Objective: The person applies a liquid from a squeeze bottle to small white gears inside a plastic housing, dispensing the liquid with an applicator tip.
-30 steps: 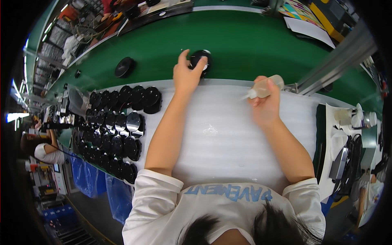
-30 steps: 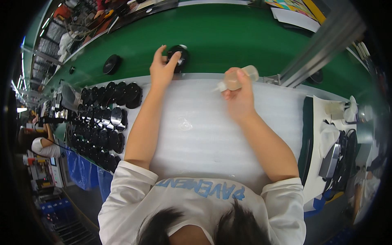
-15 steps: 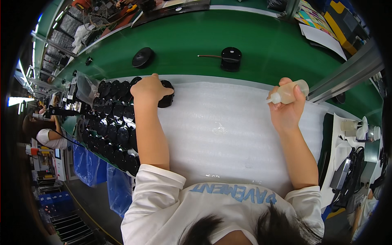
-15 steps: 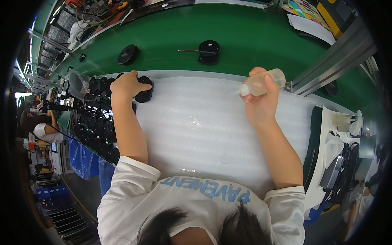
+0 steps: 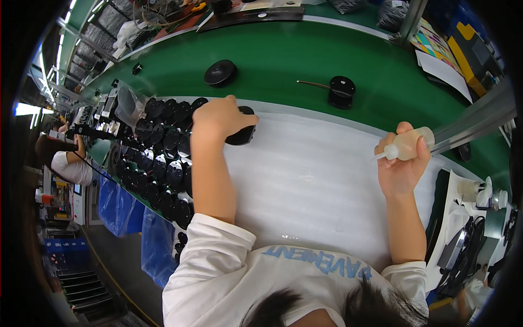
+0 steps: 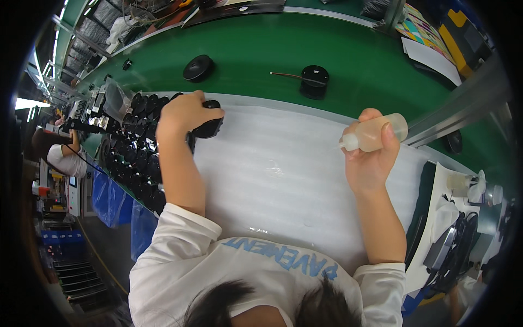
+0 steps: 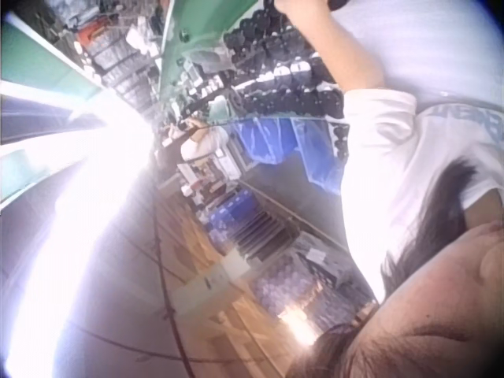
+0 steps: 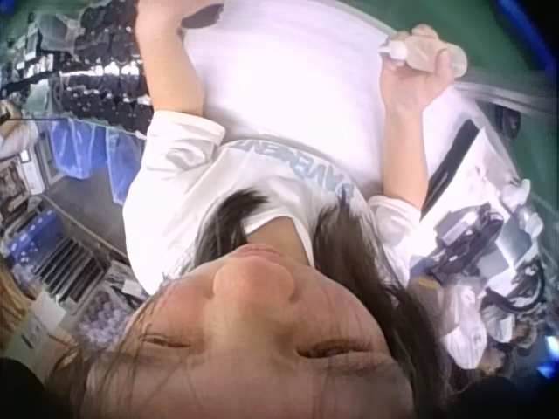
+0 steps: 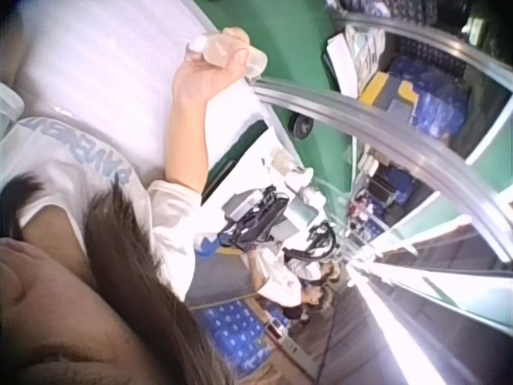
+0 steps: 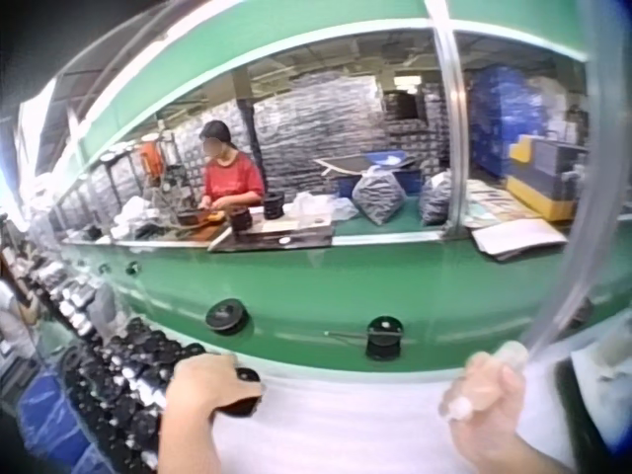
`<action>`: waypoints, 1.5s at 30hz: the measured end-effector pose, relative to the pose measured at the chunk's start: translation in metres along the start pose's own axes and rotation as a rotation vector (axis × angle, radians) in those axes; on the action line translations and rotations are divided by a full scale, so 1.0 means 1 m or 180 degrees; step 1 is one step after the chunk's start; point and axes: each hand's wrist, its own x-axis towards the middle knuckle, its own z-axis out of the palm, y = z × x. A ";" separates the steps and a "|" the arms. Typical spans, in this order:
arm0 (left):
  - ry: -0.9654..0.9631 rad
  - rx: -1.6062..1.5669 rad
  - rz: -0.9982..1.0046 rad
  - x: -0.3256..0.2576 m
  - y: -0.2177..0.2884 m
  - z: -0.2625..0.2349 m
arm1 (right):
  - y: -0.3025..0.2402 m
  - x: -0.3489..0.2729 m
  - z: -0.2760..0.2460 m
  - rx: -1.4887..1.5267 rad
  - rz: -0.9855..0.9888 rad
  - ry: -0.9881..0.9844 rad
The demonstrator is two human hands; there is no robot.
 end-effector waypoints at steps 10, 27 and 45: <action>0.0978 -0.3450 0.2831 -0.061 0.053 -0.004 | -0.034 -0.023 0.014 -0.0579 -0.1296 -0.0338; 0.4057 -0.1722 0.5075 -0.071 0.091 0.053 | -0.061 -0.064 0.037 -0.3350 -0.3258 -0.0992; 0.4017 -0.1639 0.5073 -0.073 0.091 0.048 | -0.054 -0.051 0.039 -0.3152 -0.3871 -0.0746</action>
